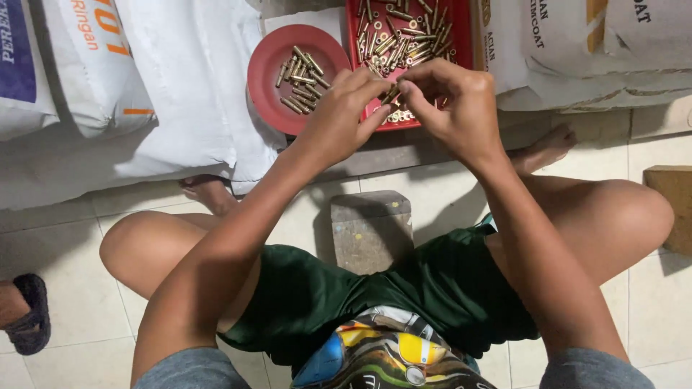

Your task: Manually assembling metal bolts by sliding washers onto the shafts at a fast pace.

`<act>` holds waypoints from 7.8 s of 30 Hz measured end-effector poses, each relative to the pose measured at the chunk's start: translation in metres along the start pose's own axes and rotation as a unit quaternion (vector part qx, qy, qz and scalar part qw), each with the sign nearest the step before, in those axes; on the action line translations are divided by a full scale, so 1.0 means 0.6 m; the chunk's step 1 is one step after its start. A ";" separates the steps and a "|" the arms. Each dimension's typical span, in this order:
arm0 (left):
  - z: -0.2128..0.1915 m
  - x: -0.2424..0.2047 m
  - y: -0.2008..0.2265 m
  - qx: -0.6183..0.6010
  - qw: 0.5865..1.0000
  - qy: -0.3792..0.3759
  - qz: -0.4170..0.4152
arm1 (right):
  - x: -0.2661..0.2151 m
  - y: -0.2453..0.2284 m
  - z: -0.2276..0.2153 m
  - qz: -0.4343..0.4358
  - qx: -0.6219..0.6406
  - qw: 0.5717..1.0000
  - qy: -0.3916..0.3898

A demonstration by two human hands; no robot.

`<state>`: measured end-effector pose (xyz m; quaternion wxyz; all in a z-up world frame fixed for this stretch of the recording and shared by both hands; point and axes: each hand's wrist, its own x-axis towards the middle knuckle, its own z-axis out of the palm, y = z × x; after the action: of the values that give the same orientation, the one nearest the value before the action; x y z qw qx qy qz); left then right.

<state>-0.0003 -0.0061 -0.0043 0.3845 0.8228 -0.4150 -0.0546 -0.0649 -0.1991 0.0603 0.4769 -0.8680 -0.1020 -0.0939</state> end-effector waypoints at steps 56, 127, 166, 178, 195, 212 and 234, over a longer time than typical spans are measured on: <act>-0.049 0.007 -0.011 -0.037 0.998 -0.017 -0.052 | 0.032 0.199 0.051 0.208 0.246 0.939 0.120; -0.072 0.004 0.048 -0.040 0.999 0.010 -0.020 | 0.004 -0.036 -0.033 -0.043 0.046 0.997 0.041; -0.062 0.003 0.046 -0.013 0.997 0.047 0.052 | 0.007 -0.037 -0.042 -0.110 -0.016 0.993 0.026; -0.064 0.006 0.047 -0.036 0.995 0.061 0.066 | 0.009 -0.056 -0.075 -0.079 -0.007 0.996 -0.046; -0.066 -0.001 0.034 0.008 0.999 0.015 0.036 | -0.004 0.039 -0.050 -0.077 -0.209 0.974 0.035; -0.101 -0.014 0.031 0.033 0.999 0.024 0.033 | 0.029 -0.032 -0.042 -0.112 -0.098 0.987 -0.063; -0.135 -0.041 0.023 0.038 0.998 0.044 0.022 | 0.054 -0.039 0.001 -0.036 0.036 0.994 -0.102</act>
<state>0.0081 0.0544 0.0560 0.3723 0.8288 -0.4177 0.0059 -0.0401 -0.1835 0.0877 0.4911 -0.8512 -0.1842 -0.0180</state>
